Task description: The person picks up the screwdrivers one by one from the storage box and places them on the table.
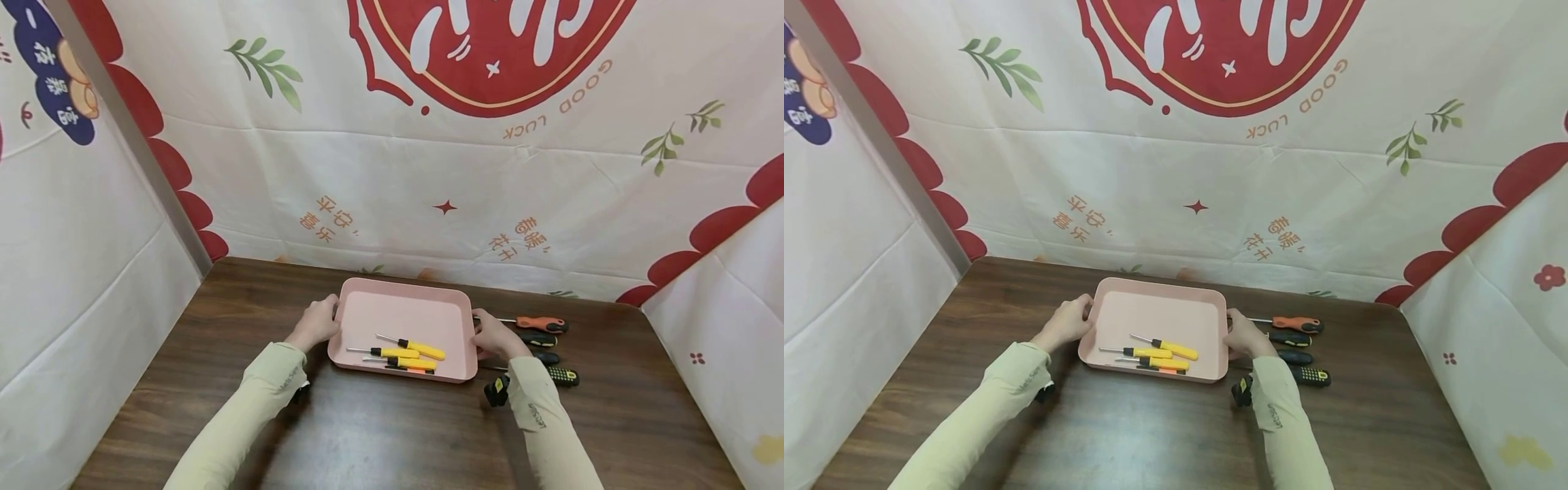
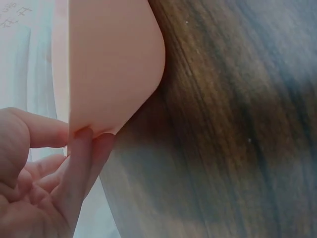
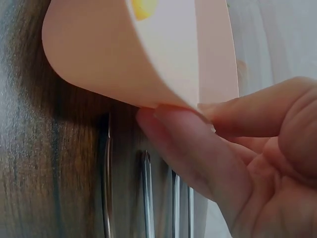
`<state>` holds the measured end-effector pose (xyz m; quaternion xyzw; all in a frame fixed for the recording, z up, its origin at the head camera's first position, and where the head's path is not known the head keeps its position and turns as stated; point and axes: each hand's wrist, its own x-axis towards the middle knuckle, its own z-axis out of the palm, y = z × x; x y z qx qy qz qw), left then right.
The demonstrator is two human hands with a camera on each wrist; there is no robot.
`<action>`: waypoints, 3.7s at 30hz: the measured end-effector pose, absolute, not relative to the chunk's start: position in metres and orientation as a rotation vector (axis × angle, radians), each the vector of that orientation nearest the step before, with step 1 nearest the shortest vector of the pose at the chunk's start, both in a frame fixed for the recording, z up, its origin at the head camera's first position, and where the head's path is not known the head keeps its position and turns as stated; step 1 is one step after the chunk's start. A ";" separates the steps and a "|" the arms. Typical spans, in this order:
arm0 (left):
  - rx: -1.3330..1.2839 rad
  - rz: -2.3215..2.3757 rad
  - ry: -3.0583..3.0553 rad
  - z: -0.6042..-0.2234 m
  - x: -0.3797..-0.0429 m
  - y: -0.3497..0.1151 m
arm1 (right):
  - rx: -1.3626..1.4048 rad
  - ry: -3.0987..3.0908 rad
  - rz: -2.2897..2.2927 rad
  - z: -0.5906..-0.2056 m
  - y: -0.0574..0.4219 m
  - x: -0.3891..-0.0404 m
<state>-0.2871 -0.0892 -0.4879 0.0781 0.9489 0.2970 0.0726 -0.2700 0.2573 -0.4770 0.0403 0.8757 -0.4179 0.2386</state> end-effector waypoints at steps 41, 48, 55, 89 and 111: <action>0.814 0.748 2.647 -0.481 -0.292 0.017 | 0.250 2.388 -1.086 -0.478 0.254 -0.274; 0.825 0.692 2.667 -0.483 -0.288 0.021 | 0.262 2.383 -1.088 -0.477 0.252 -0.272; 0.845 0.630 2.644 -0.488 -0.288 0.025 | 0.272 2.389 -1.067 -0.476 0.248 -0.273; 0.986 0.535 2.592 -0.495 -0.289 0.036 | 0.260 2.394 -1.049 -0.475 0.252 -0.274; 1.000 0.629 2.600 -0.483 -0.291 0.031 | 0.266 2.366 -1.079 -0.477 0.254 -0.276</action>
